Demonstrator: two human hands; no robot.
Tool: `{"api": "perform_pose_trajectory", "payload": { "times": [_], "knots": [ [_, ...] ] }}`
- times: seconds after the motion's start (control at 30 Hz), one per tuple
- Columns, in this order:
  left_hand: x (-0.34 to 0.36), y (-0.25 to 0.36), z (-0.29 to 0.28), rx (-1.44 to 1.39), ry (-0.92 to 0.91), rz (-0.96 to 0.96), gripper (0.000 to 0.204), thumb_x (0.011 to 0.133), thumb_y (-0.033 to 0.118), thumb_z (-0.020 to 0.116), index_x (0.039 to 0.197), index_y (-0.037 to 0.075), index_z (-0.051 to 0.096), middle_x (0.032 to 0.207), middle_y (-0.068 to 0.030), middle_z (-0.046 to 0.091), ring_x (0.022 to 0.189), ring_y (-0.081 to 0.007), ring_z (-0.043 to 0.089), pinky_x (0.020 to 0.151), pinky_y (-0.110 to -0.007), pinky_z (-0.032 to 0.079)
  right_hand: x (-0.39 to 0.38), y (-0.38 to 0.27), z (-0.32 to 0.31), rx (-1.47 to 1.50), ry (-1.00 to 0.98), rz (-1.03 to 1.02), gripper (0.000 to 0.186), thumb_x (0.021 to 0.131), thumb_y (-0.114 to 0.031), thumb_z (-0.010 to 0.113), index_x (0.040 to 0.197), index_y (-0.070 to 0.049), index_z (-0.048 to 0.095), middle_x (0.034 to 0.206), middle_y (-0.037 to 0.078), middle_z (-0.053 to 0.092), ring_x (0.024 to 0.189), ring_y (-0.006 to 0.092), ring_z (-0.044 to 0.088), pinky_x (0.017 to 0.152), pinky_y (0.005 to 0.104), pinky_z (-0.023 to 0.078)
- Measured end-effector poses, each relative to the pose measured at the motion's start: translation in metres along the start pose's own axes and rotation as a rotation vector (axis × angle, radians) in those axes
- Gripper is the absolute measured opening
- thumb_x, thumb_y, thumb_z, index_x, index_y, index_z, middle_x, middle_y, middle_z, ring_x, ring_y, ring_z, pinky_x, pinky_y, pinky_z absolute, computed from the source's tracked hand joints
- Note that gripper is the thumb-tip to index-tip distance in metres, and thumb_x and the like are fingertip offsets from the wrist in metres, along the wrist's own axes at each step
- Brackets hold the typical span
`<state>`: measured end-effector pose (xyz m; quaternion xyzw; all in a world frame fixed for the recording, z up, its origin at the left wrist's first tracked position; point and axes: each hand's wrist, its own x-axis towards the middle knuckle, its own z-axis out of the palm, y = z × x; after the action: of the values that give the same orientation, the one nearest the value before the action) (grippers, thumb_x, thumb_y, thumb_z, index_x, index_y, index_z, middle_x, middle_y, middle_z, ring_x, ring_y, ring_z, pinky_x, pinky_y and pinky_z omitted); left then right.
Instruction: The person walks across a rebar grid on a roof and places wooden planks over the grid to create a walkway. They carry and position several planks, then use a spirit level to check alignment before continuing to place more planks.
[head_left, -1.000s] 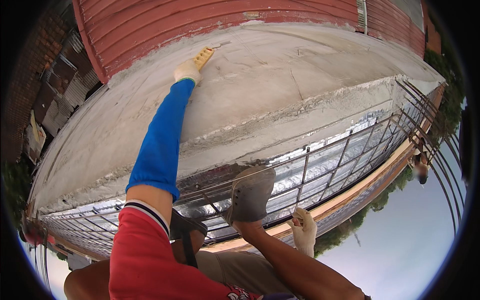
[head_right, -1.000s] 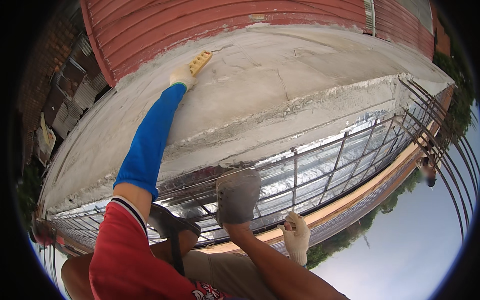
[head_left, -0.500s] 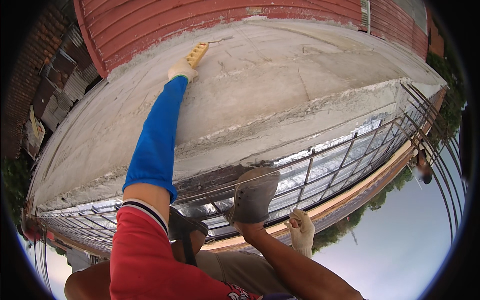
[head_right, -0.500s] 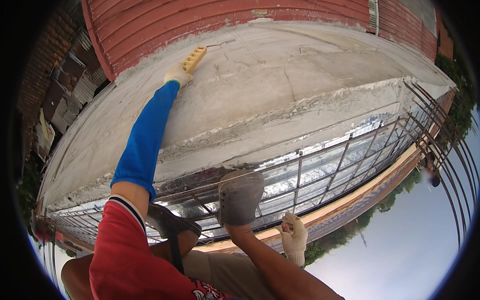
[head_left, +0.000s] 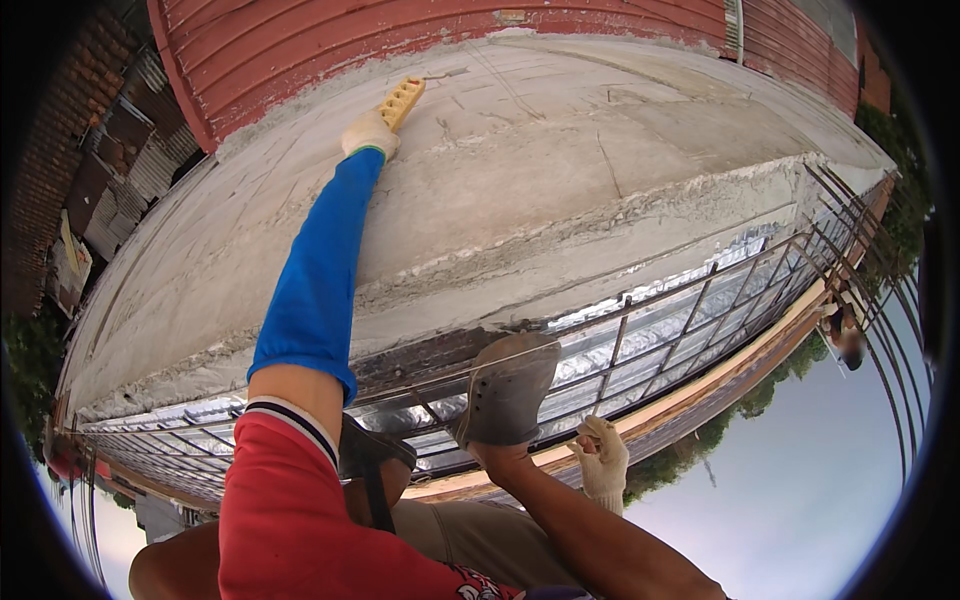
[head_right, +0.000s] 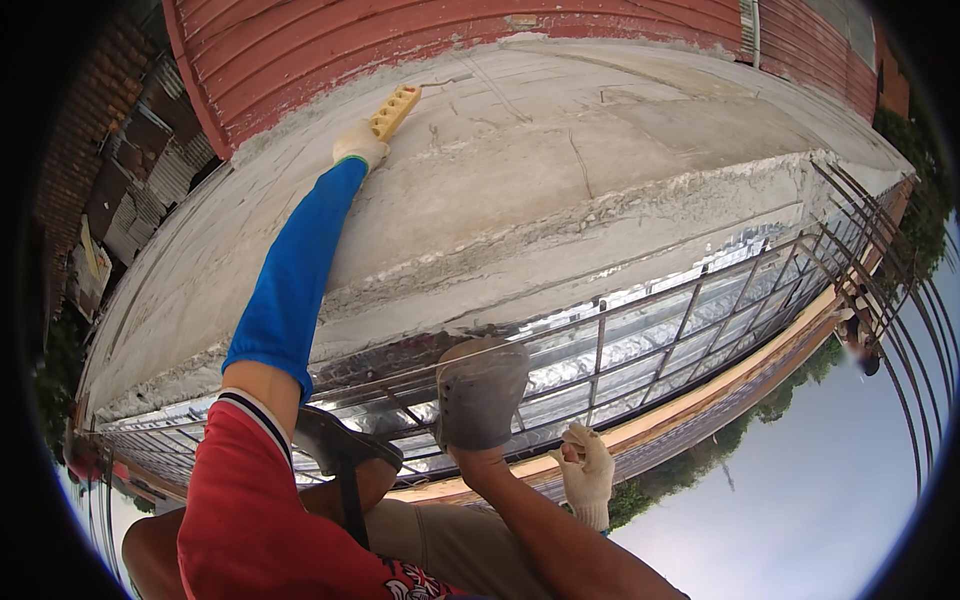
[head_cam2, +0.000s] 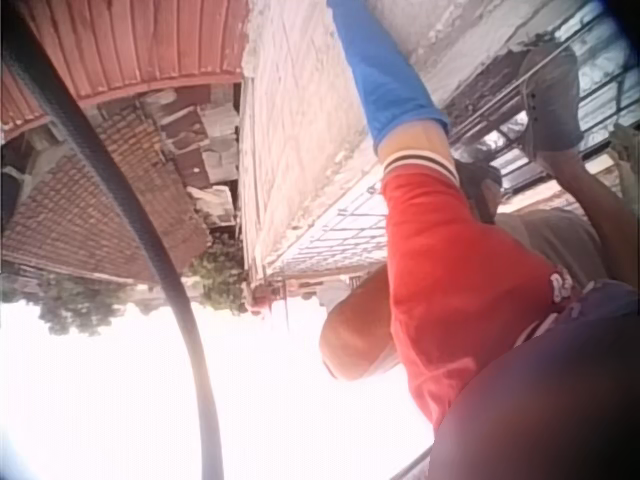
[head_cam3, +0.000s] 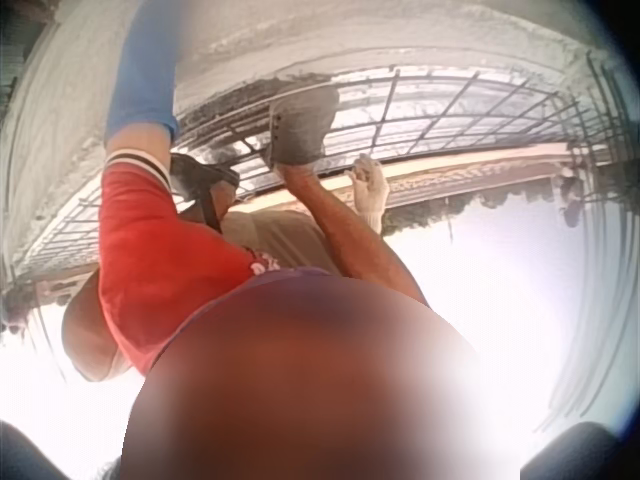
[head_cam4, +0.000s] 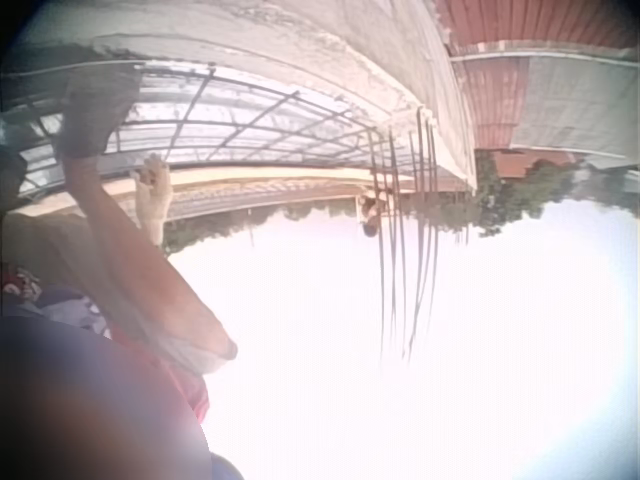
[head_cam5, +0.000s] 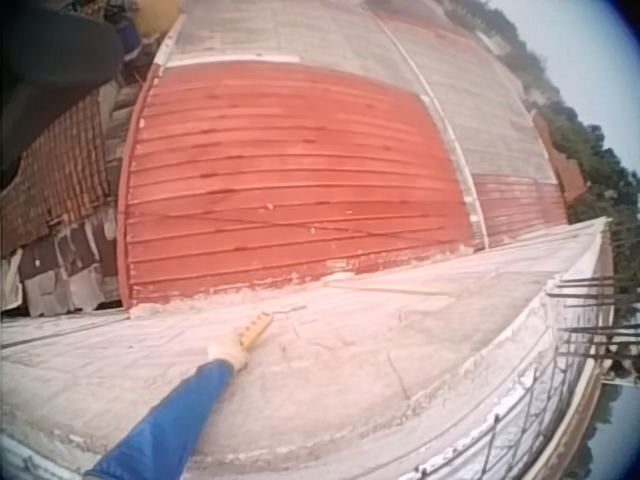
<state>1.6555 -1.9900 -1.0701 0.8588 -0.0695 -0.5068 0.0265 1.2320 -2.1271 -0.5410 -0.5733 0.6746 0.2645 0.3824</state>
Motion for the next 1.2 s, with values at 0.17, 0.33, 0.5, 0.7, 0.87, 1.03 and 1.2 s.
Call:
{"api": "perform_pose_trajectory", "payload": {
  "times": [0.17, 0.33, 0.5, 0.7, 0.87, 1.03, 1.2],
  "knots": [
    [0.008, 0.003, 0.010, 0.020, 0.041, -0.018, 0.055, 0.086, 0.029, 0.084, 0.136, 0.011, 0.072, 0.129, -0.0166, 0.079, 0.125, -0.0340, 0.075, 0.104, -0.046, 0.059, 0.001, 0.012, -0.001, -0.019, 0.015, -0.072, 0.059, 0.083, 0.009, 0.088, 0.138, 0.002, 0.067, 0.121, 0.014, 0.075, 0.106, 0.0186, 0.074, 0.091, 0.0308, 0.062],
    [0.001, 0.005, -0.003, 0.008, -0.029, -0.058, 0.051, 0.086, 0.024, 0.081, 0.135, 0.012, 0.075, 0.129, -0.0158, 0.080, 0.124, -0.0329, 0.076, 0.103, -0.045, 0.061, 0.003, 0.009, 0.001, 0.028, 0.010, -0.068, 0.058, 0.084, 0.009, 0.087, 0.138, 0.002, 0.067, 0.119, 0.014, 0.076, 0.104, 0.0190, 0.075, 0.090, 0.0312, 0.062],
    [0.005, -0.006, -0.003, -0.015, -0.021, -0.048, 0.053, 0.080, 0.025, 0.088, 0.131, 0.011, 0.077, 0.124, -0.0143, 0.082, 0.119, -0.0328, 0.078, 0.101, -0.044, 0.062, -0.001, 0.001, -0.002, 0.033, -0.014, 0.031, 0.057, 0.087, 0.021, 0.077, 0.140, 0.002, 0.065, 0.129, 0.006, 0.063, 0.119, 0.0151, 0.065, 0.099, 0.0279, 0.056],
    [0.005, -0.017, 0.001, -0.009, -0.001, -0.056, 0.058, 0.082, 0.031, 0.089, 0.134, 0.010, 0.074, 0.127, -0.0162, 0.081, 0.120, -0.0339, 0.077, 0.102, -0.046, 0.061, 0.002, -0.001, -0.001, 0.023, -0.026, 0.016, 0.059, 0.087, 0.020, 0.077, 0.141, 0.002, 0.065, 0.128, 0.006, 0.064, 0.116, 0.0149, 0.066, 0.099, 0.0272, 0.056],
    [-0.001, -0.012, -0.002, 0.010, -0.027, -0.026, 0.060, 0.084, 0.034, 0.089, 0.136, 0.010, 0.072, 0.127, -0.0174, 0.080, 0.121, -0.0349, 0.076, 0.102, -0.048, 0.060, -0.001, -0.005, 0.001, 0.047, -0.011, 0.046, 0.060, 0.086, 0.020, 0.078, 0.142, 0.002, 0.065, 0.127, 0.007, 0.064, 0.113, 0.0146, 0.066, 0.099, 0.0271, 0.056],
    [0.006, -0.016, 0.002, 0.005, -0.036, -0.024, 0.061, 0.084, 0.034, 0.089, 0.137, 0.010, 0.072, 0.127, -0.0178, 0.080, 0.121, -0.0347, 0.076, 0.102, -0.048, 0.060, -0.001, -0.003, 0.002, 0.032, -0.005, 0.032, 0.059, 0.086, 0.019, 0.079, 0.141, 0.003, 0.065, 0.126, 0.007, 0.065, 0.113, 0.0148, 0.066, 0.098, 0.0272, 0.056],
    [0.015, -0.026, 0.017, 0.009, 0.034, -0.038, 0.051, 0.085, 0.034, 0.086, 0.130, 0.010, 0.077, 0.125, -0.0172, 0.081, 0.120, -0.0347, 0.077, 0.101, -0.046, 0.061, -0.002, -0.004, 0.002, -0.001, 0.026, -0.034, 0.057, 0.085, 0.013, 0.084, 0.138, 0.001, 0.066, 0.121, 0.011, 0.071, 0.107, 0.0178, 0.071, 0.093, 0.0295, 0.060]
  ]
}}
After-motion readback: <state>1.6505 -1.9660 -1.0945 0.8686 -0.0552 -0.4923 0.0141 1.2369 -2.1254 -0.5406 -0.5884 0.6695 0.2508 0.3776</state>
